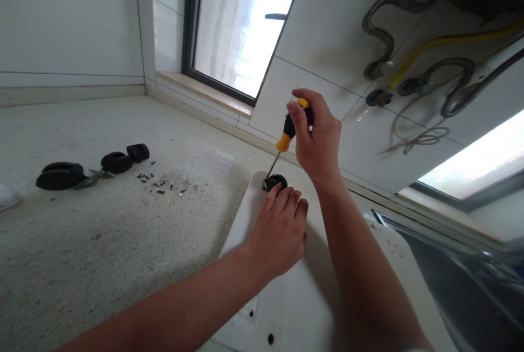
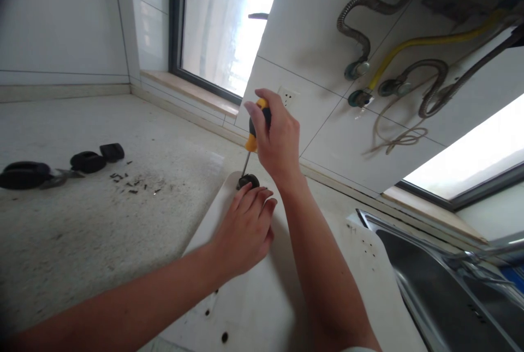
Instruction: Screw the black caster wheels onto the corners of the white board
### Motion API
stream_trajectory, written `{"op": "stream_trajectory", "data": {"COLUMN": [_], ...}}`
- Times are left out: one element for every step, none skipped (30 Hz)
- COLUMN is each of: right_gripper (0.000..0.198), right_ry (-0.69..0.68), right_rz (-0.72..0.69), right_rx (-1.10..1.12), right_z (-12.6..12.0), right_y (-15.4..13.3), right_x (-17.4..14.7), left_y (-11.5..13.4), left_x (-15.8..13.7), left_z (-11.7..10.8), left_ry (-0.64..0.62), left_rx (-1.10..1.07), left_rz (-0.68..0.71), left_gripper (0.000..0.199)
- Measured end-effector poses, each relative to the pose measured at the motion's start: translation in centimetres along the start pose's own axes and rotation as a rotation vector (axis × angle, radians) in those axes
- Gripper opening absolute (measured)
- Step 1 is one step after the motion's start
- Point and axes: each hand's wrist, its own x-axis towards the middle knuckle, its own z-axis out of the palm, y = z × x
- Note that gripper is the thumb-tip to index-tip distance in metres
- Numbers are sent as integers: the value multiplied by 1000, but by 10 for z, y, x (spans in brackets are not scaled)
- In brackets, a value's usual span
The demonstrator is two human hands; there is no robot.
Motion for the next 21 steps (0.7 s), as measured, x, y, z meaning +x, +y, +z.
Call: {"op": "stream_trajectory", "data": {"right_gripper": [30, 30, 30, 30, 29, 29, 29, 29, 30, 30, 31, 31, 31, 31, 31, 31, 31, 31, 31, 31, 30], "right_ry": [1, 2, 6, 9, 11, 12, 9, 5, -1, -6, -10, -14, -17, -20, -24, -26, -26, -23, -20, -16, -16], "right_rz": [1, 1, -1, -2, -1, 0, 1, 3, 4, 4, 3, 2, -1, -7, -12, -19, -25, -29, -33, -41, -52], "right_rx": [4, 8, 10, 13, 16, 19, 23, 25, 25, 24, 22, 23, 26, 31, 33, 31, 25, 17, 7, -3, -10], "right_z": [-1, -1, -2, -3, -3, -3, -3, -2, -2, -1, 0, 1, 1, 1, 1, 1, 1, 0, 0, -1, -2], "right_y": [0, 0, 0, -1, -1, -1, -1, -1, -1, -1, -1, 0, -1, -1, -1, -2, -3, -4, -6, -8, -10], "right_x": [0, 1, 1, 1, 1, 2, 2, 1, 1, 1, 0, 0, -1, -1, -1, -2, -2, -2, -2, -2, -1], "left_y": [0, 0, 0, 0, 0, 0, 0, 0, 0, 0, 0, 0, 0, 0, 0, 0, 0, 0, 0, 0, 0], "left_x": [0, 0, 0, 0, 1, 1, 1, 1, 1, 1, 1, 1, 1, 0, 0, 0, 0, 0, 0, 0, 0], "left_z": [0, -1, -1, -2, -2, -3, -3, -3, -3, -3, -3, -2, -2, -1, -1, -1, -1, -1, -2, -2, -2], "left_ry": [-4, -9, -12, -17, -23, -25, -27, -30, -32, -31, -28, -26, -22, -18, -18, -19, -23, -27, -32, -35, -35], "left_rx": [-1, -2, -3, -4, -5, -5, -4, -4, -4, -4, -3, -2, 1, 4, 8, 11, 13, 14, 14, 14, 12], "left_rz": [0, 0, 0, 0, -2, -4, -6, -7, -8, -7, -6, -3, -1, 1, 2, 2, 1, 1, 2, 3, 2], "left_gripper": [42, 42, 42, 42, 41, 40, 40, 39, 39, 40, 40, 40, 41, 41, 41, 42, 42, 41, 41, 41, 41]}}
